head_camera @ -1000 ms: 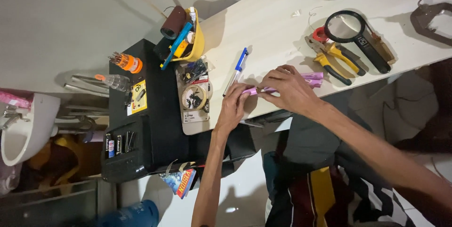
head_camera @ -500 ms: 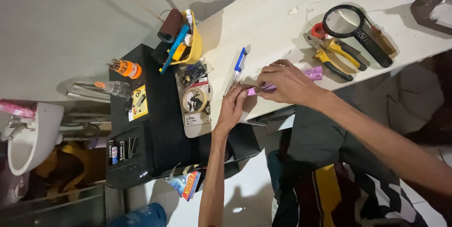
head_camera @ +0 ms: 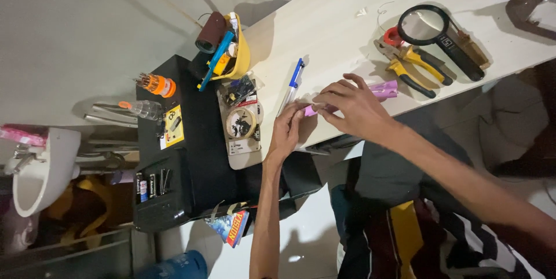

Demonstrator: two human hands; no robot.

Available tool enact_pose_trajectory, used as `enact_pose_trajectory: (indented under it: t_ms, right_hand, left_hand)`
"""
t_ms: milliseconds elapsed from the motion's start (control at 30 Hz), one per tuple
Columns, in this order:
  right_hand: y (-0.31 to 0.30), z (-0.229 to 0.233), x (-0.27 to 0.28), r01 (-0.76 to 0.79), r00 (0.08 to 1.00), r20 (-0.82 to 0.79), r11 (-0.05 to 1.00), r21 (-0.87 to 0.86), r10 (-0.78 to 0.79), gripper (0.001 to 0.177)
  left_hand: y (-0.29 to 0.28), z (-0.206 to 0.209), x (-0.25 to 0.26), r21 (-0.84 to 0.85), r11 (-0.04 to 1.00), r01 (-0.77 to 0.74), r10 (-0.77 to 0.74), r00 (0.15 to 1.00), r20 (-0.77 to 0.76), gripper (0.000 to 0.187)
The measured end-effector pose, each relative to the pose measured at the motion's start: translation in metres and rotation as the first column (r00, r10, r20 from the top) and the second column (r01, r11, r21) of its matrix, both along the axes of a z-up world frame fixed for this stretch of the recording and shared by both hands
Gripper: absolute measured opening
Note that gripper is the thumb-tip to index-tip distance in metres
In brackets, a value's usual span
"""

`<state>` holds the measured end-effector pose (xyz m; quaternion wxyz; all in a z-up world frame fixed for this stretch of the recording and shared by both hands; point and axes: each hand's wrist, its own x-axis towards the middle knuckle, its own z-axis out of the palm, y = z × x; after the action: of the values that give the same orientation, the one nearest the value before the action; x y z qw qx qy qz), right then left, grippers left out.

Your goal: Soldering individual battery cells together to form a pack and inspecting the joints with a magnifying glass.

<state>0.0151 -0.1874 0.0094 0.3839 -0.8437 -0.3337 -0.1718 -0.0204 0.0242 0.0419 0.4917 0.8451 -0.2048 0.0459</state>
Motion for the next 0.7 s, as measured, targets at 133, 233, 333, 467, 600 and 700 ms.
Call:
enact_pose_trajectory:
  t_ms: [133,233,333,467,600,700]
  right_hand:
    - [0.0,0.007,-0.04,0.079,0.974,0.209,0.995,0.058,-0.089,0.019]
    - [0.0,-0.011,-0.067,0.057,0.97,0.234,0.998,0.038,-0.064,0.014]
    - [-0.003,-0.021,-0.078,0.004,0.981,0.192,0.996,0.086,-0.02,0.007]
    - [-0.01,-0.016,-0.077,-0.017,0.98,0.197,0.995,0.094,-0.002,0.005]
    - [-0.017,-0.011,-0.069,-0.012,0.975,0.221,0.996,0.088,-0.008,0.004]
    - [-0.027,-0.003,-0.061,0.018,0.969,0.244,0.996,0.089,-0.039,0.005]
  left_hand:
    - [0.005,-0.007,0.0,-0.004,1.0,0.007,-0.007,1.0,-0.021,0.029]
    - [0.006,-0.011,0.0,-0.018,1.0,-0.004,0.003,0.998,-0.055,0.031]
    - [0.007,-0.018,0.001,-0.02,1.0,-0.01,0.008,0.998,-0.067,0.031]
    - [0.008,-0.017,0.002,-0.011,1.0,-0.012,0.012,0.998,-0.061,0.031]
    - [0.004,-0.01,-0.002,-0.021,1.0,-0.023,0.022,0.998,-0.052,0.031]
    - [0.01,-0.027,0.003,-0.022,0.999,-0.023,0.022,0.999,-0.041,0.032]
